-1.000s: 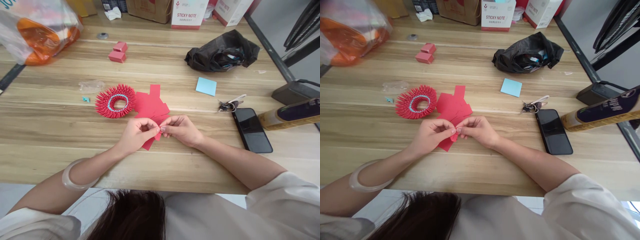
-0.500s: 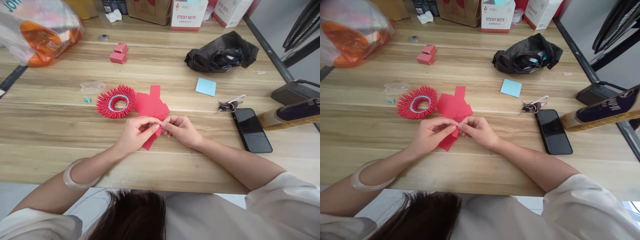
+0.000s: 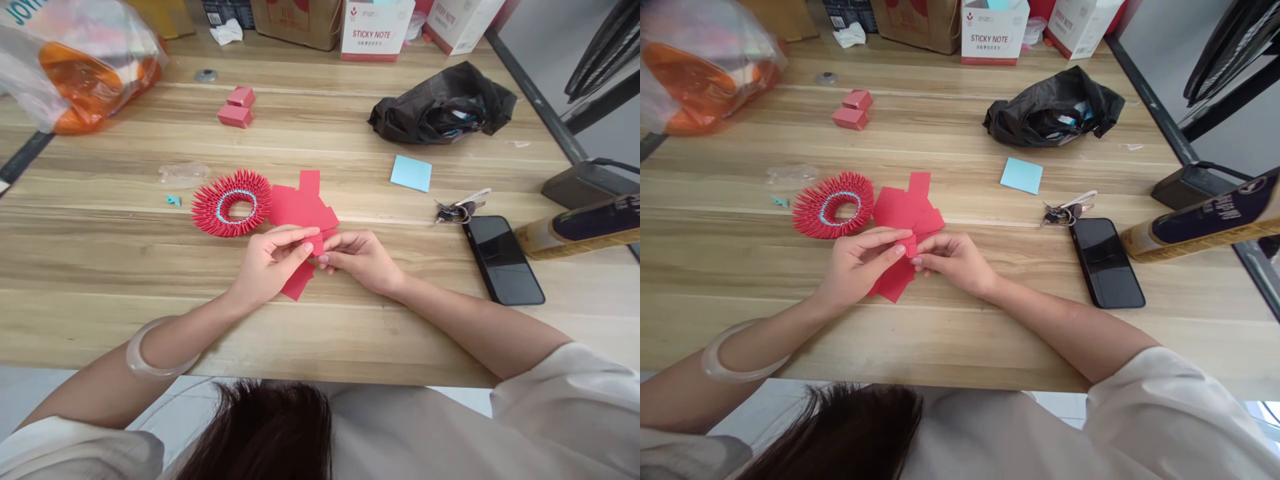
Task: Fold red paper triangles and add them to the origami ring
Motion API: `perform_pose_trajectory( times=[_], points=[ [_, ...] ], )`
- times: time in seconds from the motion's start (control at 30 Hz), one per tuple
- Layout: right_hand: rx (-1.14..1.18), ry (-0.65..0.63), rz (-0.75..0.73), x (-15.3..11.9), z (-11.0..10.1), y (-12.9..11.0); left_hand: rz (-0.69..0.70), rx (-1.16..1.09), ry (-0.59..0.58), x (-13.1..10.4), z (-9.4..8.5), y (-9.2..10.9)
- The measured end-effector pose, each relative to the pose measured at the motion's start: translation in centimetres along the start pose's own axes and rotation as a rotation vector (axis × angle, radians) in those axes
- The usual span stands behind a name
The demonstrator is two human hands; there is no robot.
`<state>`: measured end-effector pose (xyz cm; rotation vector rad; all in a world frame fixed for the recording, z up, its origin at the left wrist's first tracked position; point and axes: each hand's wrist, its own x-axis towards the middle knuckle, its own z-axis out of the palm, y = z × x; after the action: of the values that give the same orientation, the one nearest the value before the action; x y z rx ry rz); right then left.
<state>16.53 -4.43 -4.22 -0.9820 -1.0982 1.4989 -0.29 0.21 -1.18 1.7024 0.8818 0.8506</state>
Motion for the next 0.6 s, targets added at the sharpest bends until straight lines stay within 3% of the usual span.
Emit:
perform_pose_trajectory(
  times=[0.6],
  points=[
    [0.000, 0.023, 0.039, 0.03, 0.09, -0.26, 0.022, 0.011, 0.029, -0.31, 0.22, -0.36]
  ],
)
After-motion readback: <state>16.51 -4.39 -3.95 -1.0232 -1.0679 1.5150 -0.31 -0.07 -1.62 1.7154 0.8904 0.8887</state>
